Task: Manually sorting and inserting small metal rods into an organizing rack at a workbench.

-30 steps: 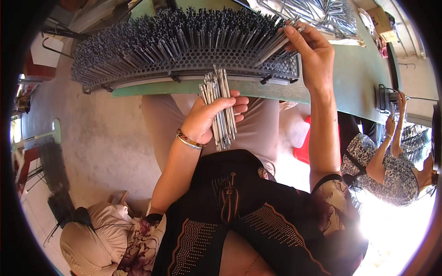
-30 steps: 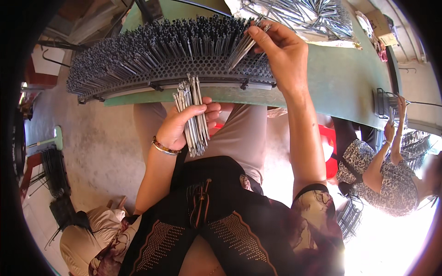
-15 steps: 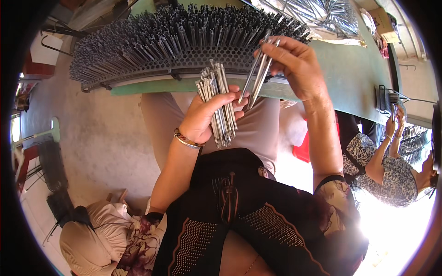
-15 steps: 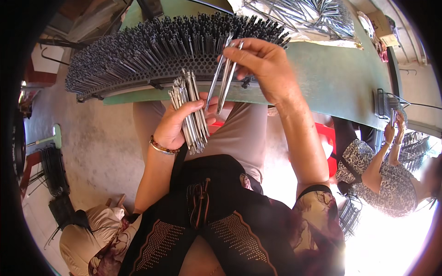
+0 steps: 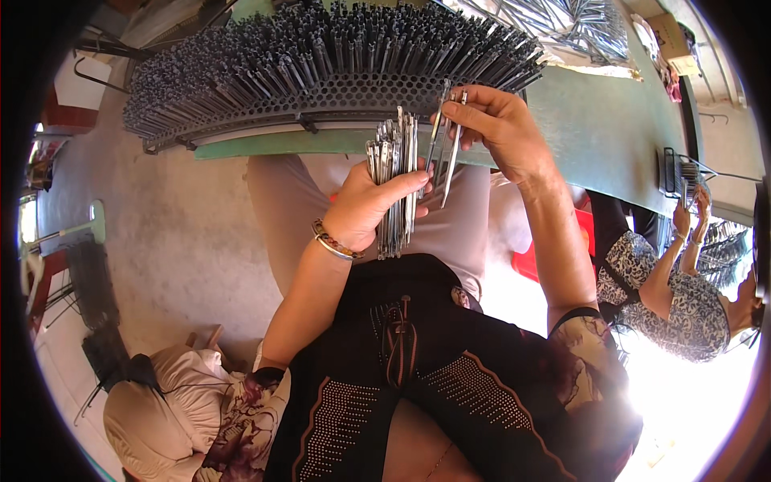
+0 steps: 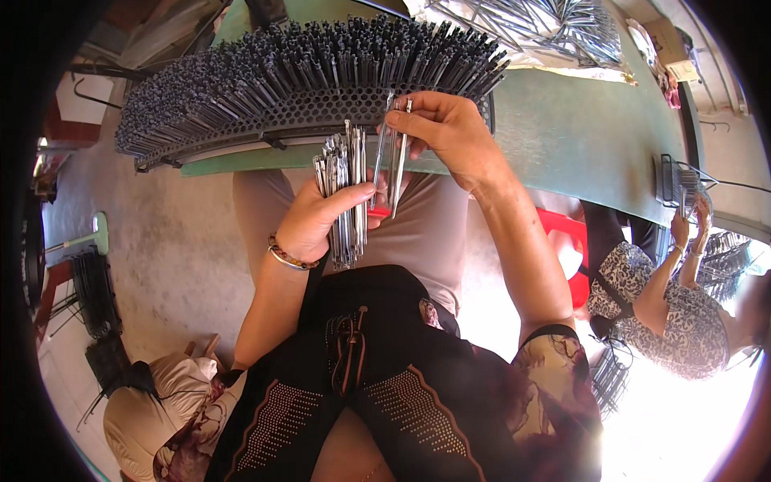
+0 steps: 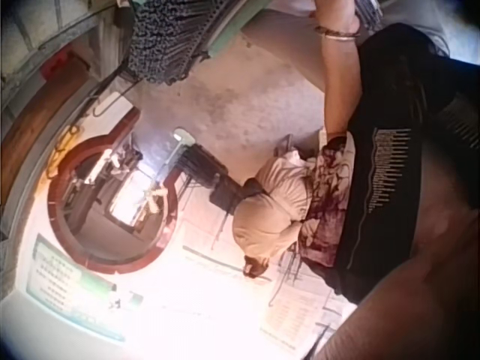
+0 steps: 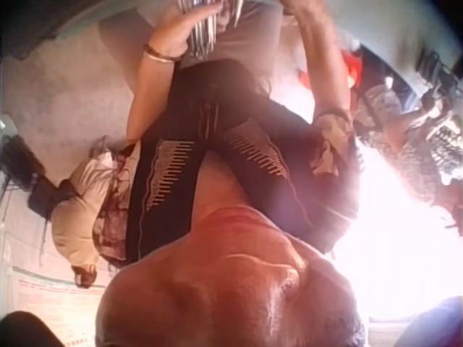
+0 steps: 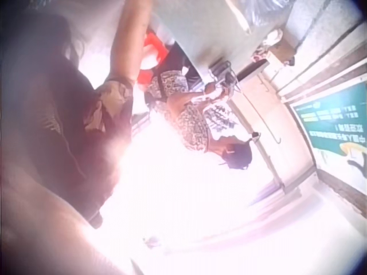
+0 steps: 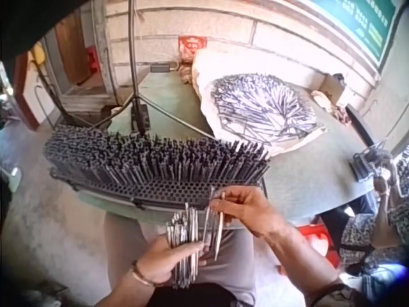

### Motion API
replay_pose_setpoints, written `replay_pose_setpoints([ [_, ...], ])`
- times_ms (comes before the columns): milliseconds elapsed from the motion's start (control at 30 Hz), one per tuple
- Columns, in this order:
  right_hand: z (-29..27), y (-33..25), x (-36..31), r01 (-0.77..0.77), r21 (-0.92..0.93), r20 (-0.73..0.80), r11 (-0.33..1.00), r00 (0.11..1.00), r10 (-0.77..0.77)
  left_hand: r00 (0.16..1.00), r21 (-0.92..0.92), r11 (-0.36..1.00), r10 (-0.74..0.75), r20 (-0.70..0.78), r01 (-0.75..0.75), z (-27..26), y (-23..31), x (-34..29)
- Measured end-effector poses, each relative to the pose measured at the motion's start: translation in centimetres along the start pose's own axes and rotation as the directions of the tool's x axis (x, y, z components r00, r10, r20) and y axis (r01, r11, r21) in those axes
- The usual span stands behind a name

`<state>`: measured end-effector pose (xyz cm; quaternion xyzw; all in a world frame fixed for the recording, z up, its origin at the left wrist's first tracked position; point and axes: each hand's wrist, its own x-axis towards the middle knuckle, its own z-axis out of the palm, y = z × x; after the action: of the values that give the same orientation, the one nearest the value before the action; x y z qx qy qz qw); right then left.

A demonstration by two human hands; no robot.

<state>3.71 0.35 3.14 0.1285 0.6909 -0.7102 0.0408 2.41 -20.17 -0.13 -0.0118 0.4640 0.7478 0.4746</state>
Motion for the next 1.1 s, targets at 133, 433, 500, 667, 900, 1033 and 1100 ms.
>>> replay_pose_setpoints([
  [133,0.4,0.1,-0.4,-0.042,0.004,0.043,0.999,0.998,0.042,1.0,0.014,1.0,0.0,-0.007,0.0,0.1,-0.2,0.0],
  [433,-1.5,-3.8,-0.2,0.391,-0.119,-0.19,0.912,0.893,-0.408,0.999,-0.038,0.999,0.036,0.029,-0.035,-0.2,0.2,0.3],
  [500,-1.7,-4.3,0.8,0.468,-0.193,-0.216,0.862,0.837,-0.503,0.999,-0.088,0.996,0.007,0.048,-0.003,0.1,0.5,0.5],
  [667,-1.4,-3.7,3.2,0.528,-0.235,-0.301,0.816,0.759,-0.577,0.998,-0.181,0.983,-0.015,0.056,0.025,-0.3,0.2,1.4],
  [900,-1.7,-2.4,4.4,0.576,-0.267,-0.31,0.772,0.708,-0.635,0.998,-0.172,0.984,-0.031,0.052,0.04,-0.8,0.1,1.3],
  [1033,-1.4,-2.6,4.4,0.556,-0.318,-0.29,0.768,0.714,-0.637,1.0,-0.17,0.985,-0.004,0.028,0.009,-0.7,0.2,1.2],
  [1100,-1.6,-2.2,4.4,0.554,-0.404,-0.231,0.728,0.708,-0.667,0.999,-0.142,0.99,0.005,0.054,0.003,-0.7,0.3,1.1],
])
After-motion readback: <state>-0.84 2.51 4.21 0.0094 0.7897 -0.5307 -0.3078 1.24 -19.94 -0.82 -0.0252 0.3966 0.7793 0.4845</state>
